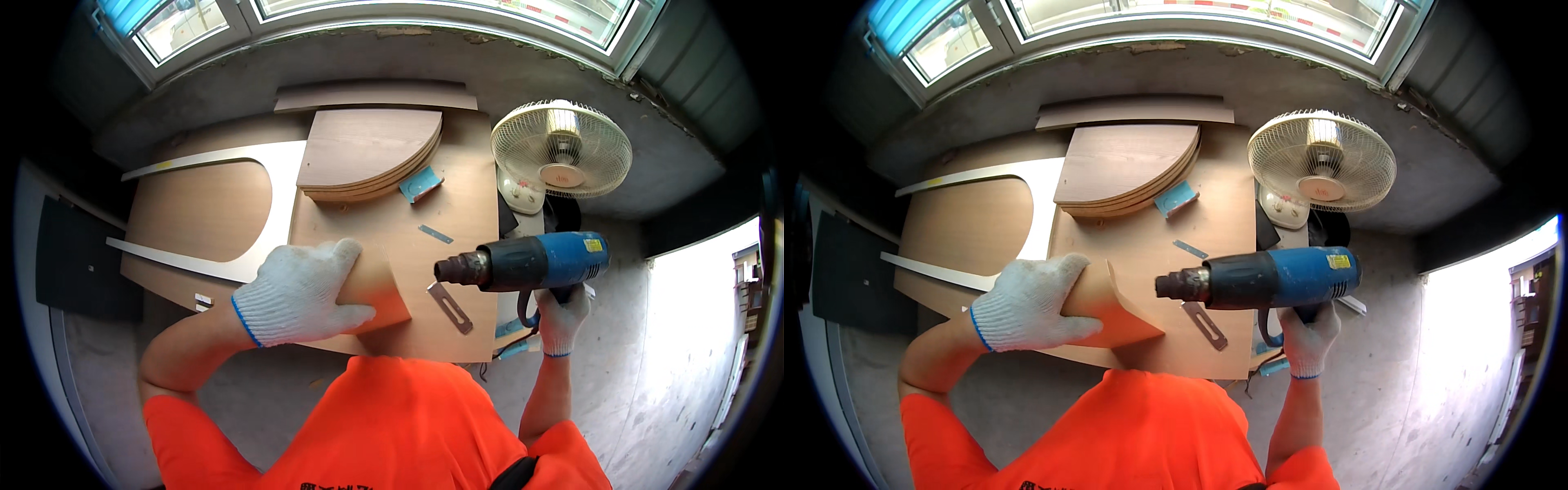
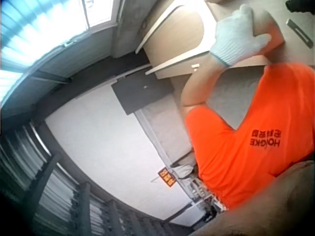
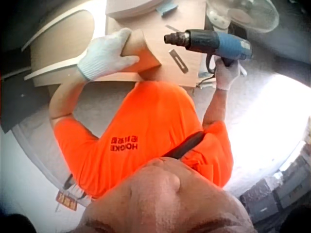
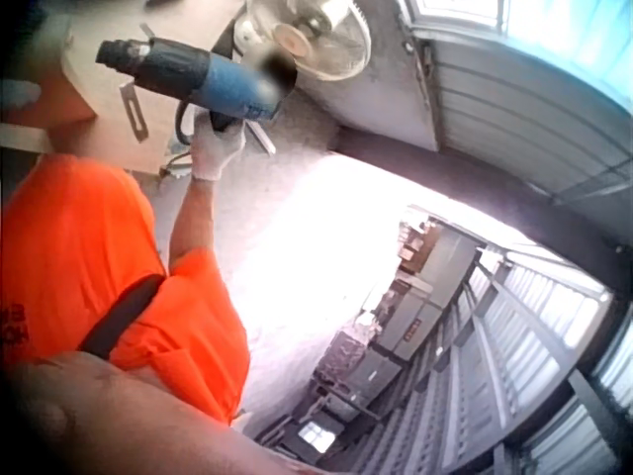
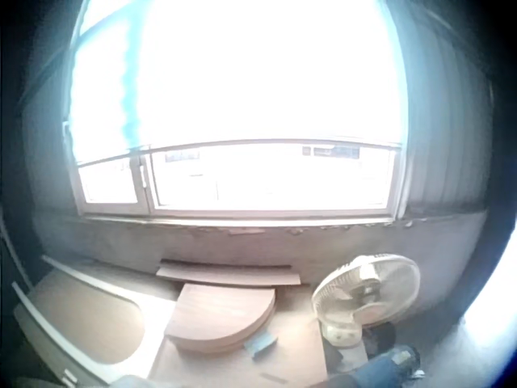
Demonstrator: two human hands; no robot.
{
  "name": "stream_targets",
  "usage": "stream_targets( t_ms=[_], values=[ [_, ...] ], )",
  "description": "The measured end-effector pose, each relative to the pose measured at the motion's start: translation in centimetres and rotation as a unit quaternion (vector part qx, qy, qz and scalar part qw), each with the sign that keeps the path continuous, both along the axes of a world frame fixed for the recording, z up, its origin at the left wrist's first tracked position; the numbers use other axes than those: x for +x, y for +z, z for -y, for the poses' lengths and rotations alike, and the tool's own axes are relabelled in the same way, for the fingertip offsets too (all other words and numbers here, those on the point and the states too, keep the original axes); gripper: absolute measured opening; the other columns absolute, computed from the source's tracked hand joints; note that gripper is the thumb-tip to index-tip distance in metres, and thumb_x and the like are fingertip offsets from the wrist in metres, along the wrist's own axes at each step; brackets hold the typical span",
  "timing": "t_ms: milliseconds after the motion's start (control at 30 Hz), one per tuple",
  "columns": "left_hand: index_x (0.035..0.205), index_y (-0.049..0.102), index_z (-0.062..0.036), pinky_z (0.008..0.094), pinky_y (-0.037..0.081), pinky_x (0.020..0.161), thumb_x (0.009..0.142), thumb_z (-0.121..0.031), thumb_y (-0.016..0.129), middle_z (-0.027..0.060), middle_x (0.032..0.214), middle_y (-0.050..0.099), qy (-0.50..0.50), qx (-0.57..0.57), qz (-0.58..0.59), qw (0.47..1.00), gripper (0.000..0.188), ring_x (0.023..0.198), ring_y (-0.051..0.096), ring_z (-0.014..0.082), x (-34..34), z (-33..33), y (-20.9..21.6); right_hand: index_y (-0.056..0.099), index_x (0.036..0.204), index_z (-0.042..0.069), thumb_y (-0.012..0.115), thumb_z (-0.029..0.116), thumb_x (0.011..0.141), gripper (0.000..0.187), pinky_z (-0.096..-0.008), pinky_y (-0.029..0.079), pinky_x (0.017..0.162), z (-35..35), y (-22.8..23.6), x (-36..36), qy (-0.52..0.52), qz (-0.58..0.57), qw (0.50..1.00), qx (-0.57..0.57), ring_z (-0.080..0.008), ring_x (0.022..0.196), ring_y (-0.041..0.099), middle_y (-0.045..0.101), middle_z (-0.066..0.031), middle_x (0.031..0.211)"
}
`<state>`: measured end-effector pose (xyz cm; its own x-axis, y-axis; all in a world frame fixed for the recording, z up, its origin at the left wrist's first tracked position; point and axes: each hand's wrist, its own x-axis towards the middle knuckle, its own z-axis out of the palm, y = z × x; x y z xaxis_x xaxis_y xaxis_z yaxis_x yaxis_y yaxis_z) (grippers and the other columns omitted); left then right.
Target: The person applies a strip of edge banding to a wooden board. They use a heat gun to warm the adhesive and a metal scraper to press the banding firmly onto the edge, smoothing it out and trimming excess material.
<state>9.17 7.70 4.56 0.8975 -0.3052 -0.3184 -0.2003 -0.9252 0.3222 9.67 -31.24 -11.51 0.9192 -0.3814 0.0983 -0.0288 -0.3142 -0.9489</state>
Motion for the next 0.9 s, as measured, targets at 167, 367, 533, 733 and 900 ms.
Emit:
stream_targets(
  t_ms=[167, 367, 533, 733, 900],
  values=[
    [0.122, 0.062, 0.0024, 0.0522, 0.062, 0.084, 0.088, -0.048, 0.084, 0.0265, 0.102, 0.076, -0.016, 0.002, 0.017, 1.000, 0.065, 0.095, 0.078, 0.0458, -1.2, 0.5, -0.3, 0.070, 0.110, -0.003, 0.079, 0.004, 0.082, 0.030, -0.0262, 0.054, 0.079, -0.1, 1.1, 1.4, 0.014, 0.003, 0.998, -0.055, -0.0078, 0.083, 0.064, 0.073, -0.0027, 0.091],
    [0.134, 0.066, 0.0024, 0.0481, 0.064, 0.088, 0.084, -0.045, 0.088, 0.0264, 0.107, 0.078, -0.001, 0.021, 0.002, 1.000, 0.072, 0.098, 0.079, 0.0445, -1.5, 1.2, -0.1, 0.071, 0.117, -0.003, 0.081, 0.005, 0.079, 0.040, -0.0286, 0.056, 0.087, 0.0, 1.1, 1.8, 0.032, 0.023, 0.999, -0.035, -0.0119, 0.091, 0.068, 0.076, -0.0053, 0.100],
    [0.133, 0.066, 0.0024, 0.0482, 0.064, 0.089, 0.084, -0.044, 0.088, 0.0261, 0.108, 0.078, 0.005, 0.026, 0.008, 1.000, 0.072, 0.099, 0.079, 0.0439, -2.0, 1.5, 0.0, 0.072, 0.117, -0.003, 0.082, 0.004, 0.078, 0.040, -0.0286, 0.056, 0.090, 0.0, 0.6, 2.2, 0.045, 0.040, 0.998, -0.007, -0.0123, 0.093, 0.070, 0.077, -0.0058, 0.103],
    [0.132, 0.066, 0.0027, 0.0479, 0.063, 0.090, 0.083, -0.043, 0.089, 0.0257, 0.107, 0.078, 0.017, 0.023, -0.013, 0.999, 0.072, 0.099, 0.079, 0.0437, -2.0, 2.1, 0.4, 0.073, 0.114, -0.003, 0.082, 0.001, 0.079, 0.036, -0.0283, 0.056, 0.087, 0.4, 0.4, 2.3, 0.070, 0.071, 0.995, -0.013, -0.0101, 0.090, 0.069, 0.078, -0.0042, 0.101],
    [0.131, 0.067, 0.0027, 0.0480, 0.063, 0.089, 0.080, -0.042, 0.091, 0.0266, 0.106, 0.078, 0.030, 0.026, -0.020, 0.999, 0.072, 0.099, 0.079, 0.0438, -1.8, 2.9, 0.9, 0.073, 0.111, -0.002, 0.080, 0.003, 0.080, 0.032, -0.0288, 0.057, 0.082, 0.1, 1.0, 2.0, 0.069, 0.066, 0.995, -0.032, -0.0091, 0.085, 0.069, 0.078, -0.0047, 0.095]
  ],
)
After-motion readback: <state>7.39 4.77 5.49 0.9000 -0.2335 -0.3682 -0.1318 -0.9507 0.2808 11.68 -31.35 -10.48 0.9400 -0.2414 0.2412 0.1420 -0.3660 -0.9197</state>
